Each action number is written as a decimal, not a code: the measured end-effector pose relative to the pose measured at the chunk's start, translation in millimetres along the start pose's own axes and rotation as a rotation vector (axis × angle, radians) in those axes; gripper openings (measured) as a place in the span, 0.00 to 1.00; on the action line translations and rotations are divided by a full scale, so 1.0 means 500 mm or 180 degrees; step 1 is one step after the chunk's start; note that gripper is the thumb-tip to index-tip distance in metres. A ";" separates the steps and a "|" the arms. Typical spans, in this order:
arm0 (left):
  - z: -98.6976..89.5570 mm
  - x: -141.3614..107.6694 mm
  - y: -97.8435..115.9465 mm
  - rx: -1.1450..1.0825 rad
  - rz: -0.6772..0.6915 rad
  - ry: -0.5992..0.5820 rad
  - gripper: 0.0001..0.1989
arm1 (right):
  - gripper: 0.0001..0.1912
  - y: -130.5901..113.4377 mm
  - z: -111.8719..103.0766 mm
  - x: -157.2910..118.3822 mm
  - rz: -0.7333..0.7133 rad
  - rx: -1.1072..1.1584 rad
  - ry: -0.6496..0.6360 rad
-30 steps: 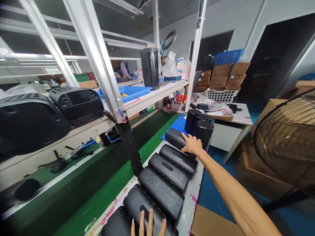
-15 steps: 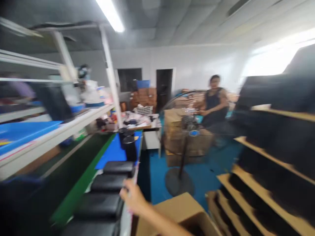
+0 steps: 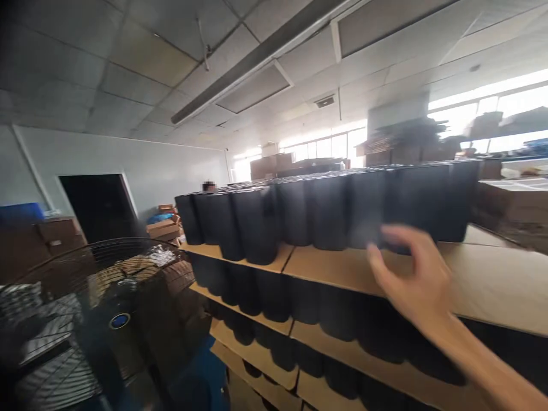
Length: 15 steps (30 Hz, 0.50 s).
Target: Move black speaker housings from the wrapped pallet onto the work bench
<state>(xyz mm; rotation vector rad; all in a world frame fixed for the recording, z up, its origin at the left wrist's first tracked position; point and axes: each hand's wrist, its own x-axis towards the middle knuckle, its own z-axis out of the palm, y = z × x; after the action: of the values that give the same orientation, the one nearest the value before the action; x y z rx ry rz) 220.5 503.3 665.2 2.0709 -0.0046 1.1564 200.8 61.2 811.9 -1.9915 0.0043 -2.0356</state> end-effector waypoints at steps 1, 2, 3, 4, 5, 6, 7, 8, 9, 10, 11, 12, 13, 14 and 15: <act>0.025 0.041 0.059 -0.0105 0.0197 -0.0020 0.28 | 0.22 0.031 0.022 0.067 -0.0088 -0.0039 0.0213; 0.053 0.093 0.127 -0.0270 0.0558 -0.0029 0.29 | 0.24 0.051 0.045 0.125 -0.0170 -0.0046 0.0225; 0.085 0.154 0.202 -0.0382 0.0990 0.0164 0.33 | 0.25 0.060 0.068 0.170 -0.0247 -0.0037 0.0214; 0.118 0.219 0.278 -0.0296 0.1217 0.0119 0.39 | 0.25 0.057 0.088 0.200 -0.0354 0.0011 0.0105; 0.151 0.285 0.350 -0.0117 0.1308 0.0148 0.44 | 0.24 0.046 0.105 0.218 -0.0523 0.0098 -0.0050; 0.183 0.345 0.411 0.0095 0.1343 0.0104 0.48 | 0.22 0.028 0.119 0.224 -0.0726 0.0215 -0.0217; 0.210 0.396 0.457 0.0300 0.1389 -0.0013 0.49 | 0.21 0.007 0.132 0.221 -0.0926 0.0354 -0.0372; 0.231 0.434 0.487 0.0432 0.1459 -0.0157 0.48 | 0.21 -0.014 0.145 0.213 -0.1080 0.0505 -0.0492; 0.246 0.455 0.501 0.0509 0.1486 -0.0165 0.47 | 0.21 -0.034 0.161 0.205 -0.1157 0.0658 -0.0562; 0.255 0.460 0.503 0.0569 0.1544 -0.0137 0.44 | 0.22 -0.052 0.183 0.197 -0.1132 0.0811 -0.0587; 0.258 0.450 0.496 0.0592 0.1612 -0.0065 0.41 | 0.22 -0.067 0.209 0.193 -0.1006 0.0963 -0.0576; 0.257 0.428 0.484 0.0609 0.1693 0.0057 0.39 | 0.23 -0.080 0.241 0.194 -0.0813 0.1109 -0.0552; 0.252 0.398 0.470 0.0552 0.1814 0.0209 0.37 | 0.23 -0.092 0.275 0.200 -0.0593 0.1243 -0.0545; 0.245 0.362 0.457 0.0446 0.1931 0.0372 0.35 | 0.23 -0.105 0.310 0.209 -0.0375 0.1357 -0.0582; 0.236 0.324 0.447 0.0247 0.2081 0.0582 0.34 | 0.21 -0.119 0.343 0.220 -0.0186 0.1449 -0.0672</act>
<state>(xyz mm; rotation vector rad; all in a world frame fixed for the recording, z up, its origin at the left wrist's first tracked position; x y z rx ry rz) 325.8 325.6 882.7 2.0809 -0.5947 1.7499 356.6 129.6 938.9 -1.9084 -0.5186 -1.6566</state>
